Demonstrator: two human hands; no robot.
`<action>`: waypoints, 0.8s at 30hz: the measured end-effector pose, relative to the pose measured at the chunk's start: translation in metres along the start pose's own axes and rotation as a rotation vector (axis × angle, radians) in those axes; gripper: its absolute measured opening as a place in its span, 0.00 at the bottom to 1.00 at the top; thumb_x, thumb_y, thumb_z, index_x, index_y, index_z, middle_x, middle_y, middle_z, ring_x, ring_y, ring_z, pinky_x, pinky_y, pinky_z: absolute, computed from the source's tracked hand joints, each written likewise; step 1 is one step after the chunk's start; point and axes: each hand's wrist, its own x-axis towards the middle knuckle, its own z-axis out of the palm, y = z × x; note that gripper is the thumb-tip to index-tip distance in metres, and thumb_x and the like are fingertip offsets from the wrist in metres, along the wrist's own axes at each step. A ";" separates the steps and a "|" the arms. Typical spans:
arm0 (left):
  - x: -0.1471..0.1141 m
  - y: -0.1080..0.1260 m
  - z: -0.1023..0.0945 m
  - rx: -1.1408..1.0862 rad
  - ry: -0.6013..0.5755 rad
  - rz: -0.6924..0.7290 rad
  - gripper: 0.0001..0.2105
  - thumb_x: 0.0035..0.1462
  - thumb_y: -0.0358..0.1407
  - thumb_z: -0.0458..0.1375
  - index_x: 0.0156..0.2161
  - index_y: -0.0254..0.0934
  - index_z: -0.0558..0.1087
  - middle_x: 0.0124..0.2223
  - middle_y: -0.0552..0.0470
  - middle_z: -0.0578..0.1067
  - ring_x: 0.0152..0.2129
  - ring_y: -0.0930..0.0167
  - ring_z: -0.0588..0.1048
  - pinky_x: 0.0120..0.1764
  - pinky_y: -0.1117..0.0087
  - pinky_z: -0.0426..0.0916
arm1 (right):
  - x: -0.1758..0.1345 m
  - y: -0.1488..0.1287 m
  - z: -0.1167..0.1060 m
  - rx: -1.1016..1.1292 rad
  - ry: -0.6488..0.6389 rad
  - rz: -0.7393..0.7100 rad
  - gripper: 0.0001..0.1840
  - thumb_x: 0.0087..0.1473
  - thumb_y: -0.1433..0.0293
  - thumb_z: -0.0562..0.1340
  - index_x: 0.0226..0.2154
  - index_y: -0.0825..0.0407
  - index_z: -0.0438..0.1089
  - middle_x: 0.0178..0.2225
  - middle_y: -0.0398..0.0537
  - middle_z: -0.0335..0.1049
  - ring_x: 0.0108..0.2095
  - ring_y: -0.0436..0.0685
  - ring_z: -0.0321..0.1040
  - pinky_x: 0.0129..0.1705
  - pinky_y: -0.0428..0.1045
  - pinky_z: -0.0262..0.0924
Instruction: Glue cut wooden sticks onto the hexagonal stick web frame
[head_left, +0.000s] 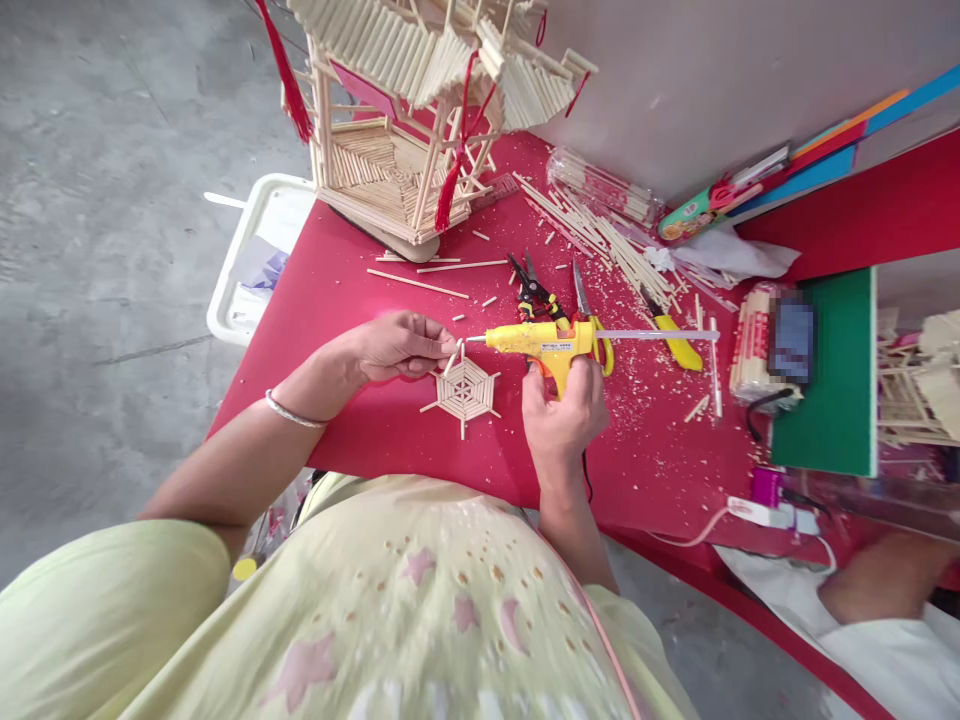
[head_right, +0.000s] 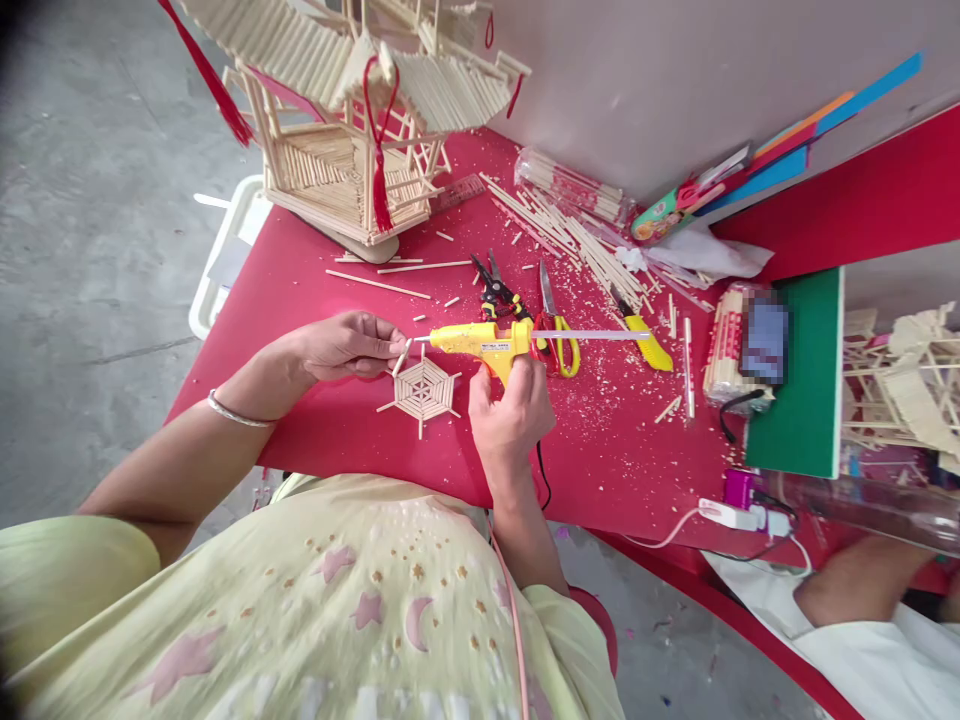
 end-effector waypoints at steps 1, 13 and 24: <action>0.000 0.000 0.000 0.008 -0.002 -0.003 0.15 0.47 0.39 0.76 0.30 0.29 0.78 0.26 0.49 0.73 0.14 0.83 0.59 0.16 0.79 0.52 | 0.000 0.000 0.001 0.002 0.000 -0.003 0.17 0.63 0.61 0.62 0.50 0.54 0.68 0.41 0.54 0.74 0.40 0.61 0.74 0.36 0.52 0.66; -0.002 0.003 0.002 0.019 0.012 -0.016 0.16 0.45 0.39 0.76 0.30 0.29 0.79 0.26 0.49 0.74 0.14 0.83 0.60 0.16 0.79 0.52 | -0.001 -0.001 0.002 0.039 -0.018 0.002 0.17 0.62 0.61 0.61 0.49 0.53 0.69 0.39 0.54 0.74 0.40 0.61 0.74 0.36 0.52 0.68; 0.000 0.000 0.001 0.052 0.028 -0.010 0.15 0.46 0.39 0.76 0.30 0.30 0.77 0.24 0.51 0.73 0.14 0.83 0.58 0.16 0.78 0.51 | -0.007 0.005 -0.010 0.049 -0.073 0.040 0.19 0.61 0.57 0.62 0.47 0.53 0.70 0.39 0.54 0.74 0.40 0.62 0.73 0.38 0.53 0.67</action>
